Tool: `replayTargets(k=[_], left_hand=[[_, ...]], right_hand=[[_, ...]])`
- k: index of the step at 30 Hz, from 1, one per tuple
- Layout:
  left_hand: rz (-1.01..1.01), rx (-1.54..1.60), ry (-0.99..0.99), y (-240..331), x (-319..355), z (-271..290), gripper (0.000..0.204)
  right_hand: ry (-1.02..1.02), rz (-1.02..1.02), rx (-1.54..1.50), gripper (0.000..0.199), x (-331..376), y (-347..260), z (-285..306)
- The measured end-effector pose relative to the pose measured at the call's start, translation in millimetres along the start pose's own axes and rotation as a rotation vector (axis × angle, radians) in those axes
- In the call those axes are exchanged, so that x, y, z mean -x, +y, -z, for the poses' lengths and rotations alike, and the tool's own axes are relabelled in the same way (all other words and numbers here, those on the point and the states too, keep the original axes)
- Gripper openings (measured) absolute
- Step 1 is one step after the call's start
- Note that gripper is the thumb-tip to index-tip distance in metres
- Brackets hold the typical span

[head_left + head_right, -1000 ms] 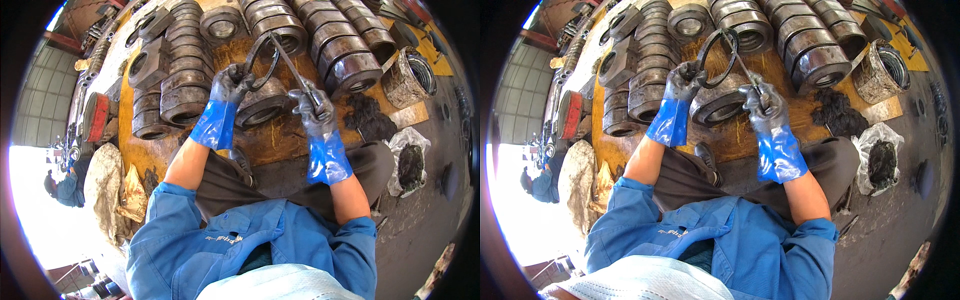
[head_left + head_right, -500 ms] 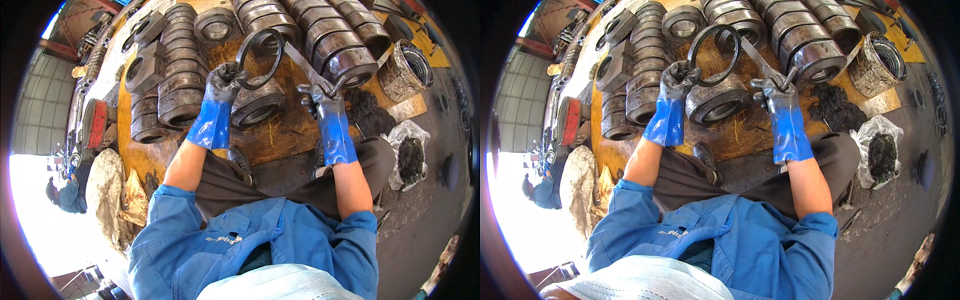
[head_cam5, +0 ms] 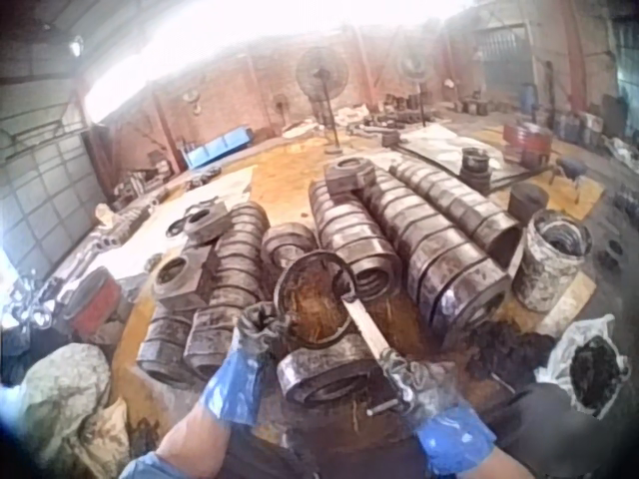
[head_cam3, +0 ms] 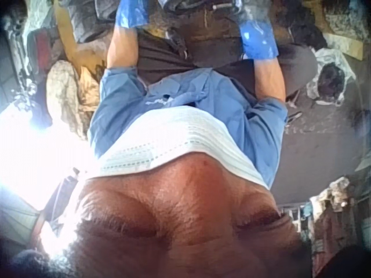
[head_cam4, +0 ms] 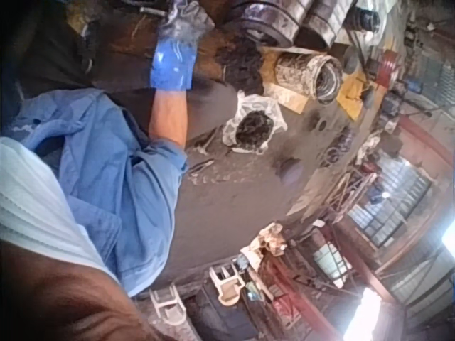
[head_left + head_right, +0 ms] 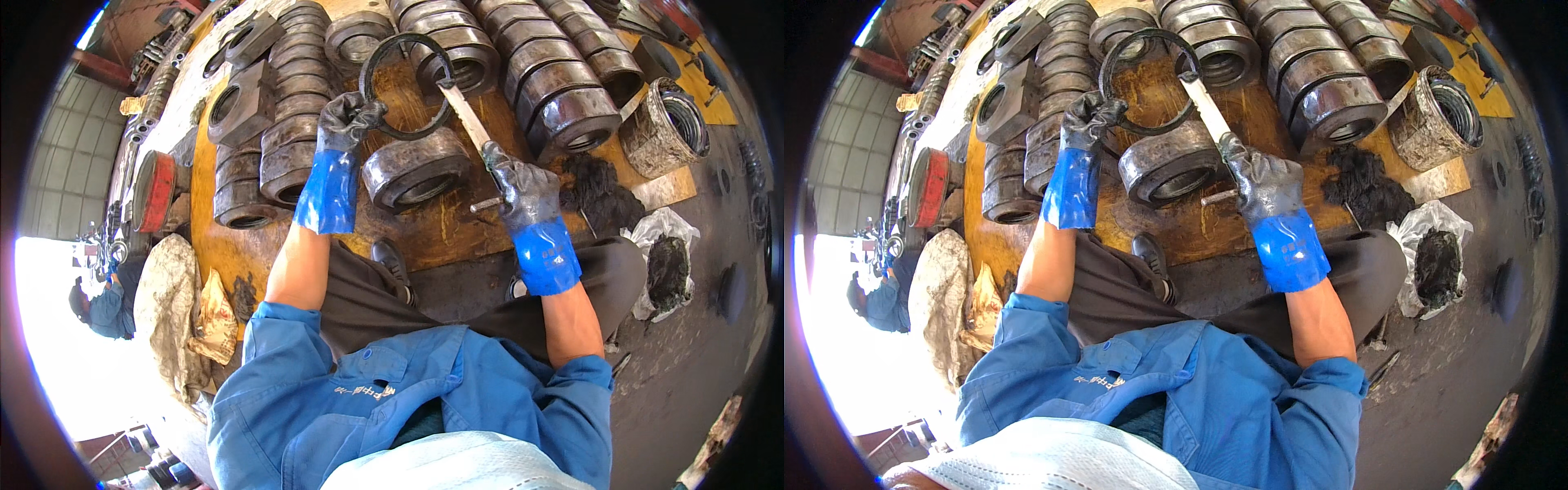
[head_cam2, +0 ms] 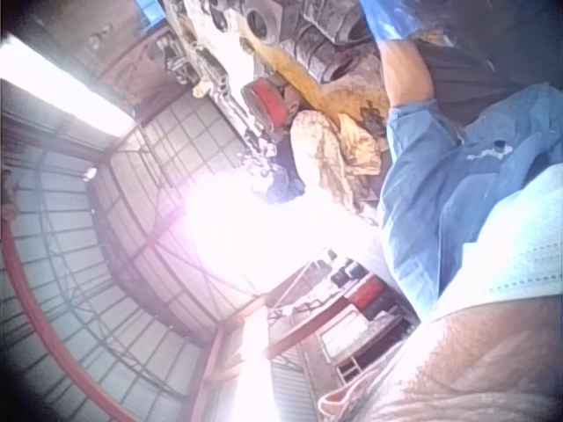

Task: The person sits on the floor and cleans a large, cylindrical metal part using a scraper and a cloth. They scrape off dark residue from the surface and wipe it clean, then use a metal ring to clean the interior of the part.

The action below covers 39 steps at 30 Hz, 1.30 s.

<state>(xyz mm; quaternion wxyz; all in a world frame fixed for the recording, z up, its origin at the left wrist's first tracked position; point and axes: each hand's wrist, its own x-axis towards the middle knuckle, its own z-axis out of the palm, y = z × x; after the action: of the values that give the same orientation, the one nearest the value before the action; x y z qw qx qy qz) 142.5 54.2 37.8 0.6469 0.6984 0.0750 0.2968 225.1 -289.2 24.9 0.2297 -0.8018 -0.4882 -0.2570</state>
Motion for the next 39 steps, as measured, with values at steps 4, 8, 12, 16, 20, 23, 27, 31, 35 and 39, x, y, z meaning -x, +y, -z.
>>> replayTargets(k=[4, 8, 12, 16, 20, 23, 27, 31, 35, 39], left_hand=[[0.092, 0.057, 0.009, 5, -5, 12, 0.017], [0.183, 0.055, -0.015, 8, -8, 33, 0.02], [0.237, -0.012, -0.121, 18, -1, 30, 0.022], [0.276, -0.124, -0.227, 20, 3, 33, 0.022], [0.284, -0.106, -0.225, 5, 4, 14, 0.022], [0.304, -0.099, -0.178, -13, 5, 16, 0.022], [0.341, -0.085, -0.132, -31, 1, 19, 0.022], [0.365, -0.067, -0.134, -47, -6, 8, 0.022], [0.386, -0.077, -0.102, -57, -9, 16, 0.022], [0.399, -0.104, -0.093, -67, -18, 23, 0.022]], right_hand=[[-0.117, -0.021, 0.095, 0.058, 3, 12, -7], [-0.09, -0.014, 0.082, 0.061, -2, 14, 2], [-0.111, 0.057, 0.115, 0.06, 1, 26, 3], [-0.106, 0.092, 0.113, 0.059, 2, 32, 11], [-0.023, 0.06, 0.076, 0.042, -1, 37, 23], [-0.027, 0.02, -0.048, 0.053, -10, 36, 33], [0.117, -0.272, -0.612, 0.042, -31, 49, 71], [0.488, -0.632, -1.185, 0.026, -37, 117, 98], [0.635, -0.889, -1.111, 0.023, 6, 221, 122], [0.874, -1.098, -1.346, 0.034, 70, 337, 107]])
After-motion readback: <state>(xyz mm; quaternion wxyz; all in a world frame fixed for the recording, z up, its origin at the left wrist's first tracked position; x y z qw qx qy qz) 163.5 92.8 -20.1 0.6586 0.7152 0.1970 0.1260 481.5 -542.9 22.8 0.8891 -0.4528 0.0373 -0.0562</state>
